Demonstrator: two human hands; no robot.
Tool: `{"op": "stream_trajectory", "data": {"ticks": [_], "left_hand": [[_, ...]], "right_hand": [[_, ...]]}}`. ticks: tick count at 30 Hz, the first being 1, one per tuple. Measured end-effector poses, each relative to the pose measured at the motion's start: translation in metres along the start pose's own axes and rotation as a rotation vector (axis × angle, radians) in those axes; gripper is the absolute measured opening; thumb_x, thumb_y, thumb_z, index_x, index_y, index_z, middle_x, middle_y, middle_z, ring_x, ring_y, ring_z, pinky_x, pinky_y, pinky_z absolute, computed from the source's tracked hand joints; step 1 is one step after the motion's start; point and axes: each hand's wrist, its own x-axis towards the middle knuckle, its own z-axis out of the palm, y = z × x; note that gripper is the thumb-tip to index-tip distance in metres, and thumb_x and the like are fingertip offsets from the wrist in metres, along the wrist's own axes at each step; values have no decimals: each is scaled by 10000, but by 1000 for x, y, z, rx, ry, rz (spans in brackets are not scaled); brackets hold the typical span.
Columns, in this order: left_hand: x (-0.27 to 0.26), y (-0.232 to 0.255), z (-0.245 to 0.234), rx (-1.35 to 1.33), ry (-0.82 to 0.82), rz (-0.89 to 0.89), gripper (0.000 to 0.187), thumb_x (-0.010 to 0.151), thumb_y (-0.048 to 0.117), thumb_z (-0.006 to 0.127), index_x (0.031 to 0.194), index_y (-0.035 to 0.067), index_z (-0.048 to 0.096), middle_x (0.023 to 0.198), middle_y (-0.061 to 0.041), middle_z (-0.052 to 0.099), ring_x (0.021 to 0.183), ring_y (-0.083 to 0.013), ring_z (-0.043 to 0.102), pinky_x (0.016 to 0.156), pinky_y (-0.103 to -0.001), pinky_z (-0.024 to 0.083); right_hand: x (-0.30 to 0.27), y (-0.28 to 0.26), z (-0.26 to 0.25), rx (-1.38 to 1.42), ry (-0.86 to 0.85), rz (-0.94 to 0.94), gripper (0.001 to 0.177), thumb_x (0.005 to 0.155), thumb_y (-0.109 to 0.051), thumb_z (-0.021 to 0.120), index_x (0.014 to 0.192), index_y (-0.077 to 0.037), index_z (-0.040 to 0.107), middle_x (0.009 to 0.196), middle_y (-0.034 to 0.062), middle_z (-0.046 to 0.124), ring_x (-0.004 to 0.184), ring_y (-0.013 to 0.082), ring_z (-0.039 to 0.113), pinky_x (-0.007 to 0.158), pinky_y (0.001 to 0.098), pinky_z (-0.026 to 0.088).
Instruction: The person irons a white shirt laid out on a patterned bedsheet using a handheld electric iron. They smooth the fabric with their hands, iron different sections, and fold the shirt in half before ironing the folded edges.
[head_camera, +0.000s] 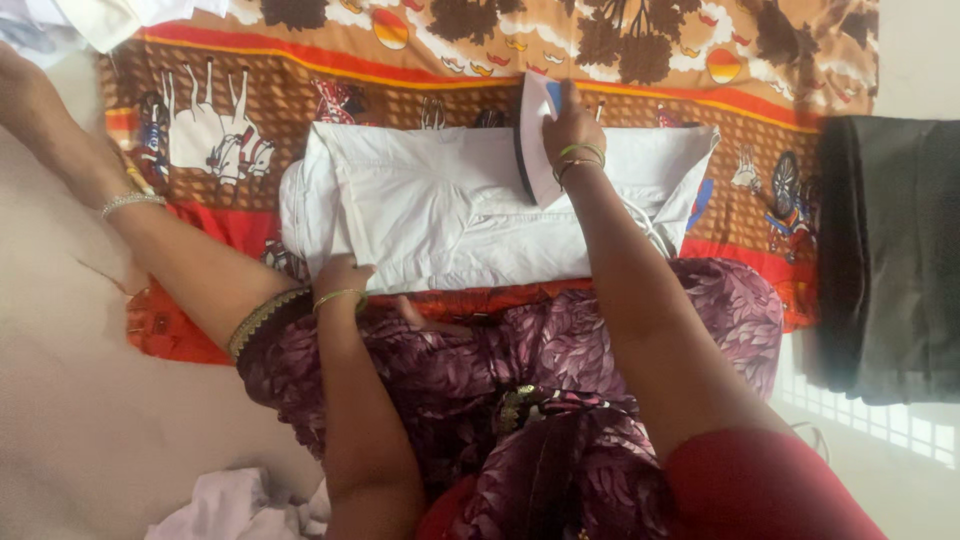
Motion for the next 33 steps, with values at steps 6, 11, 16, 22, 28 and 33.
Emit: {"op": "stream_trajectory", "data": {"ticks": [6, 11, 16, 22, 28, 33], "left_hand": [[-15, 6, -10, -45, 21, 43, 430, 821, 408, 762, 1055, 47, 764, 1002, -254, 729, 950, -420, 706, 851, -479, 532], [-18, 6, -13, -72, -11, -36, 446, 821, 393, 758, 1035, 2, 750, 943, -281, 731, 893, -414, 726, 821, -477, 538], [-9, -2, -7, 1, 36, 86, 485, 817, 405, 780, 985, -49, 745, 945, -279, 715, 880, -426, 704, 796, -479, 526], [-11, 3, -16, -64, -5, 23, 462, 813, 395, 765, 1017, -20, 751, 933, -274, 729, 871, -426, 712, 805, -478, 527], [-9, -2, -12, -85, 38, 79, 460, 779, 397, 773, 1003, -4, 754, 945, -273, 716, 884, -439, 698, 800, -481, 519], [-7, -9, -9, 2, 34, 81, 482, 820, 409, 775, 937, -55, 721, 922, -300, 701, 860, -464, 685, 794, -500, 512]], "right_hand": [[-58, 30, -30, -36, -153, 85, 581, 950, -330, 632, 1473, -239, 396, 1067, 231, 731, 994, 458, 686, 843, 560, 529], [-73, 55, -47, -47, -72, 153, 601, 941, -316, 635, 1482, -229, 389, 1041, 238, 723, 964, 463, 685, 826, 558, 529], [-33, 71, -38, -41, -7, 244, 556, 945, -306, 634, 1458, -234, 431, 1045, 213, 732, 983, 437, 693, 831, 541, 532], [10, 93, -33, -38, 125, 228, 608, 912, -287, 659, 1457, -201, 404, 1066, 215, 725, 975, 436, 691, 805, 535, 533], [-20, 99, -50, -47, 27, 251, 613, 924, -280, 650, 1476, -203, 396, 1068, 258, 716, 1005, 458, 680, 854, 543, 524], [-55, 121, -65, -21, 10, 281, 546, 945, -284, 641, 1434, -192, 416, 1086, 266, 706, 999, 482, 670, 846, 562, 515]]}}
